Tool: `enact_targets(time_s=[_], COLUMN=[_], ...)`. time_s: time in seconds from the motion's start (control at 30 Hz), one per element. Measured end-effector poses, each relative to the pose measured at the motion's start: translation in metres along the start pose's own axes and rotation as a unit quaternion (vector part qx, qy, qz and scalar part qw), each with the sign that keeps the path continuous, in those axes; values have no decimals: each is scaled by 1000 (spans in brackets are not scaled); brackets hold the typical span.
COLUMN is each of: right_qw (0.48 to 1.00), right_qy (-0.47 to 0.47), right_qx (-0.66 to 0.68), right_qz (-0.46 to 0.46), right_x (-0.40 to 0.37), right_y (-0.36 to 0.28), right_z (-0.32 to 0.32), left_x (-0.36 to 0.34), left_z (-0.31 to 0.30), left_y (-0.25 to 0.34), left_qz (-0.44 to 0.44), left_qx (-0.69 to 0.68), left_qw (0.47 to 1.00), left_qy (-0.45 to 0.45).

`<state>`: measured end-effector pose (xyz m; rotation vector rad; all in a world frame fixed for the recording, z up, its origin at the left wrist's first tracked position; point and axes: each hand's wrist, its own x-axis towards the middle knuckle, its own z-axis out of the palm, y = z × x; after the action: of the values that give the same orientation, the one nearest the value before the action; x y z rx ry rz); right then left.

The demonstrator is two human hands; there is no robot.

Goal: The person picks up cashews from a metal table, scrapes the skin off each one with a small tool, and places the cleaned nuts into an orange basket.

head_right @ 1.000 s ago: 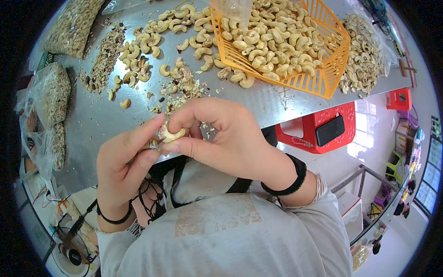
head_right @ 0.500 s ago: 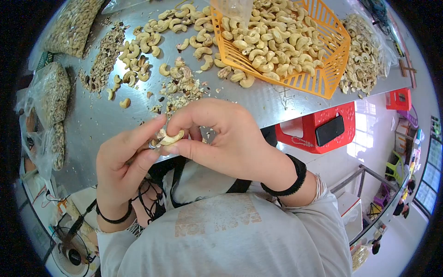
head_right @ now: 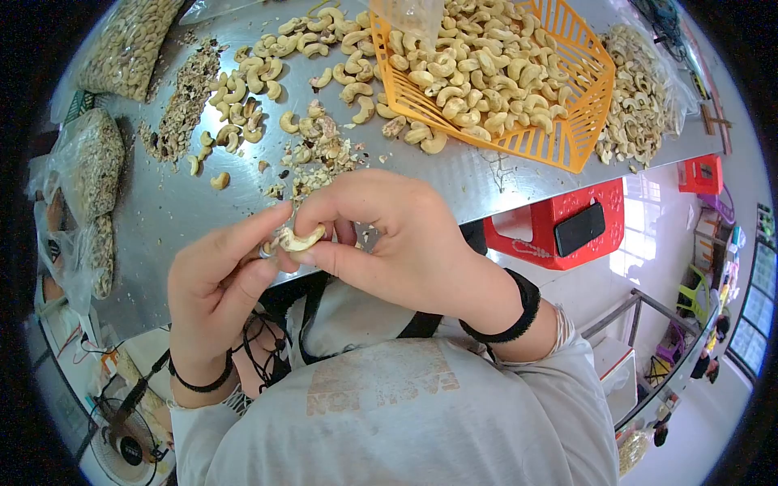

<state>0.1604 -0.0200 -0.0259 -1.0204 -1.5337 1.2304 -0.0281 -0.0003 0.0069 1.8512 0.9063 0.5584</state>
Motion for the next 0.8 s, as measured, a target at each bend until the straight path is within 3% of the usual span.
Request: enact_targets(time_s=[0.13,0.3,0.43,0.5,0.63,0.7,0.8], right_qw=[1000,1000,999,998,989,985,976], right_qy=[2,17,4,1,-6,-8,-27], right_qx=[-16,7,22,43,140,165,213], right_qz=[7,22,31,39,37,41,38], right_x=[0,-1,-1,-1,-2,-1,1], right_y=[0,1,0,0,4,4,2], right_z=[0,1,0,0,-1,-1,-2], left_x=[0,2,3,2,0,-2,-1], left_z=[-1,4,3,1,0,3,2], left_y=[3,-4,-1,1,1,2,4], left_qz=[2,93,98,20,20,-30,-26], left_qx=[52,132,156,49,18,-93,-75], left_qw=[998,986,982,998,999,995,997], left_qy=[-34,30,36,26,28,7,-9])
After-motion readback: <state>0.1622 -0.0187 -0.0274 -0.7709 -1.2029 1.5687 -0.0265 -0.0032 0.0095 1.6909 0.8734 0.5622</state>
